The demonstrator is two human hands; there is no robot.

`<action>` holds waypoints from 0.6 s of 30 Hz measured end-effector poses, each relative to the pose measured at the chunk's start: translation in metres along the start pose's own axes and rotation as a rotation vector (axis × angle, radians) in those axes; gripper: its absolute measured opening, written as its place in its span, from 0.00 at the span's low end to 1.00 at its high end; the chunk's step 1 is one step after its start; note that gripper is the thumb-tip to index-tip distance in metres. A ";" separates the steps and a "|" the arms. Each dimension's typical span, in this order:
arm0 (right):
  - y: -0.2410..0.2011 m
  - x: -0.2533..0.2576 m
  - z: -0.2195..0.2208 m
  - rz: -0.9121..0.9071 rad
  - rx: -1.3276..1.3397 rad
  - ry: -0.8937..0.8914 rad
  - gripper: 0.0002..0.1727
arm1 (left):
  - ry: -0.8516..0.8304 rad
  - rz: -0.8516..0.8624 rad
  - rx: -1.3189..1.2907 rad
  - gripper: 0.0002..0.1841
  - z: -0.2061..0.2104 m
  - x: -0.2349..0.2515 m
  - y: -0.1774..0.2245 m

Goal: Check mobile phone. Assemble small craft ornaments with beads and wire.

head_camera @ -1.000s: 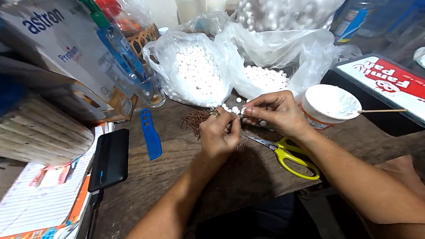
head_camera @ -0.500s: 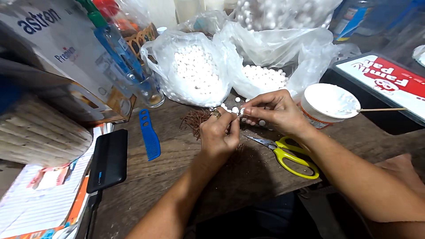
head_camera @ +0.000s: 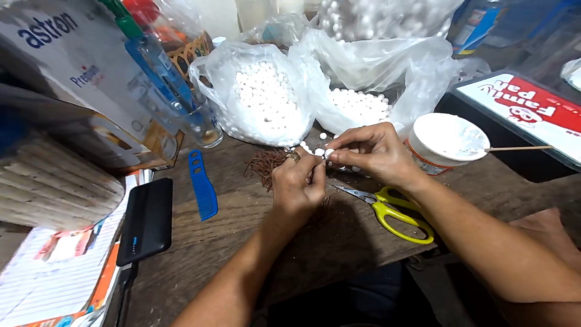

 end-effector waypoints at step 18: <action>0.000 0.000 -0.005 -0.076 -0.032 -0.002 0.12 | -0.103 -0.261 -0.227 0.04 -0.004 0.004 0.003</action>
Point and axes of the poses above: each hand's wrist, its own x-axis towards the middle knuckle, its own z-axis out of the palm, y = z × x, the point moved 1 cm from there along x, towards the middle knuckle, and after that the axes turned 14 degrees about -z, right-handed, at the moved point
